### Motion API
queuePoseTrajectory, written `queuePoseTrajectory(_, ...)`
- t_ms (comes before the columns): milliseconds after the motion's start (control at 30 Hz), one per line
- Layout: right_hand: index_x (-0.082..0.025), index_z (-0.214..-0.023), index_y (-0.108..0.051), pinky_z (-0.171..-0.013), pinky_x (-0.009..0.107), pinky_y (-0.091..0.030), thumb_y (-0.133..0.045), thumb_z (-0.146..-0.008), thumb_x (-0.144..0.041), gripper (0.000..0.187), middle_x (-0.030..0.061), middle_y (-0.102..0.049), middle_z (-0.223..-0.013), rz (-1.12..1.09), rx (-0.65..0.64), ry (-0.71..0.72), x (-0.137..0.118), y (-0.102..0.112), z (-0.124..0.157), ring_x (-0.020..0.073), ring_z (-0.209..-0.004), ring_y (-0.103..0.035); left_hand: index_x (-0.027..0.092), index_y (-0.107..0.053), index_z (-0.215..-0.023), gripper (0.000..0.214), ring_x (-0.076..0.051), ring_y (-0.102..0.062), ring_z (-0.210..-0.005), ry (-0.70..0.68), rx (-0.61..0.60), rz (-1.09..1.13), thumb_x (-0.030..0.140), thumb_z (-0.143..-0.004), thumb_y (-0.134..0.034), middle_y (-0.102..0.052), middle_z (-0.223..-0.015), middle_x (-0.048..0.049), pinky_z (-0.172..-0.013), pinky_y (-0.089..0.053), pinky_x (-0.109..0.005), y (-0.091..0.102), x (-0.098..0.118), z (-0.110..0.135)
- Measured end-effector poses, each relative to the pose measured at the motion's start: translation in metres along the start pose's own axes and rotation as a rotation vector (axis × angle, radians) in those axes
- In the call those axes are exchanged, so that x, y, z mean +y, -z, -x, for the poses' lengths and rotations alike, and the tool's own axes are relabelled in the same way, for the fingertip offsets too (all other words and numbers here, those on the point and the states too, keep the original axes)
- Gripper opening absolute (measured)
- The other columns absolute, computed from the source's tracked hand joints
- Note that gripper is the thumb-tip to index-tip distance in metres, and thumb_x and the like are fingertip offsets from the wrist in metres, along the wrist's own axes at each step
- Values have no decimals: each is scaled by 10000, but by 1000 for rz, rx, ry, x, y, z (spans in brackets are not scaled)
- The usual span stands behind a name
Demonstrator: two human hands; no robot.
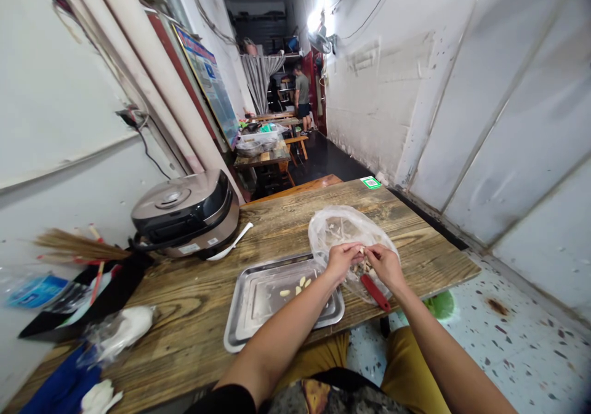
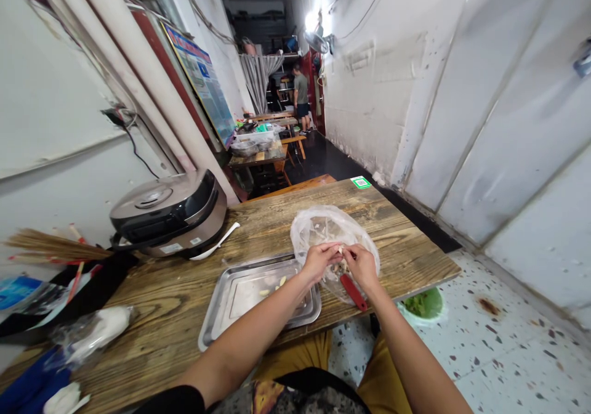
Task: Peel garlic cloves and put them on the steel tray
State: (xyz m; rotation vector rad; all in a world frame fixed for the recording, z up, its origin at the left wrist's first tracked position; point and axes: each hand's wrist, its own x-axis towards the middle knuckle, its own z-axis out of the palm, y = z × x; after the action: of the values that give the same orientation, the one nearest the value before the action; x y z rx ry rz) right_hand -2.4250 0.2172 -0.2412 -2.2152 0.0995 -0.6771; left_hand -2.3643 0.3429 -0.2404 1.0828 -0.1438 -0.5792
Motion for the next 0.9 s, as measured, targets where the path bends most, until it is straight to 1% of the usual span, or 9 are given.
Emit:
queuePoseTrajectory(100,-173,-789,-688,-655,289,-453,-483,-813,-385,295,67,-679,-770,-23,3,-29,-2,-1,1,184,-689,-599,113,-717,-837,434,-136,-633,-628,-19,13,12,364,-499,-821,-702,-737,-59,-746,-514,-320,0,0,-1)
queuePoseTrajectory(167,-170,-815,-688,-674,292,-451,-488,-820,-370,283,72,-680,-798,-1,33,-25,-5,-3,3,188,-715,-603,117,-719,-830,432,-139,-633,-639,-37,23,13,366,-492,-824,-703,-747,-58,-761,-514,-331,-1,-1,-1)
queuePoseTrajectory(333,-149,-803,-674,-672,288,-428,-459,-840,-294,262,82,-661,-782,188,108,37,-14,-7,5,189,-710,-590,109,-717,-828,434,-169,-647,-693,-85,29,29,354,-487,-826,-707,-779,-77,-813,-503,-375,-4,-5,-2)
queuePoseTrajectory(400,-144,-775,-663,-651,280,-415,-450,-840,-284,263,82,-648,-757,247,115,57,-15,-8,5,182,-683,-577,108,-714,-819,430,-175,-650,-711,-98,23,50,345,-478,-830,-706,-778,-78,-820,-500,-376,-5,-6,-2)
queuePoseTrajectory(467,-144,-740,-652,-629,273,-402,-449,-835,-294,269,76,-636,-724,269,122,50,-13,-10,4,174,-650,-563,111,-711,-816,423,-164,-645,-682,-93,22,57,342,-481,-828,-702,-746,-67,-795,-507,-364,-5,-5,-2)
queuePoseTrajectory(567,-146,-704,-650,-609,267,-394,-466,-818,-339,290,66,-636,-689,227,127,-24,-5,-10,1,166,-616,-557,117,-705,-852,408,-135,-621,-615,-67,20,25,346,-530,-805,-688,-691,-45,-733,-514,-328,-2,-2,-2)
queuePoseTrajectory(700,-157,-645,-652,-555,263,-378,-483,-800,-441,365,53,-632,-610,157,89,-155,3,-7,-1,158,-553,-542,126,-701,-875,398,-116,-606,-607,-47,-4,3,340,-552,-791,-680,-685,-33,-672,-500,-274,3,-1,-2)
queuePoseTrajectory(800,-164,-745,-679,-602,271,-418,-492,-799,-456,351,61,-663,-707,57,82,-109,2,-4,-1,167,-607,-566,123,-702,-881,416,-113,-606,-622,-80,-21,-22,325,-531,-797,-686,-711,-35,-668,-492,-257,3,-5,-3)
queuePoseTrajectory(900,-169,-817,-696,-693,293,-451,-523,-785,-428,313,74,-681,-808,-59,72,-35,-3,-3,-2,186,-719,-602,123,-707,-891,394,-139,-628,-674,-140,-12,-94,308,-551,-781,-705,-770,-56,-711,-499,-283,3,-9,-5)
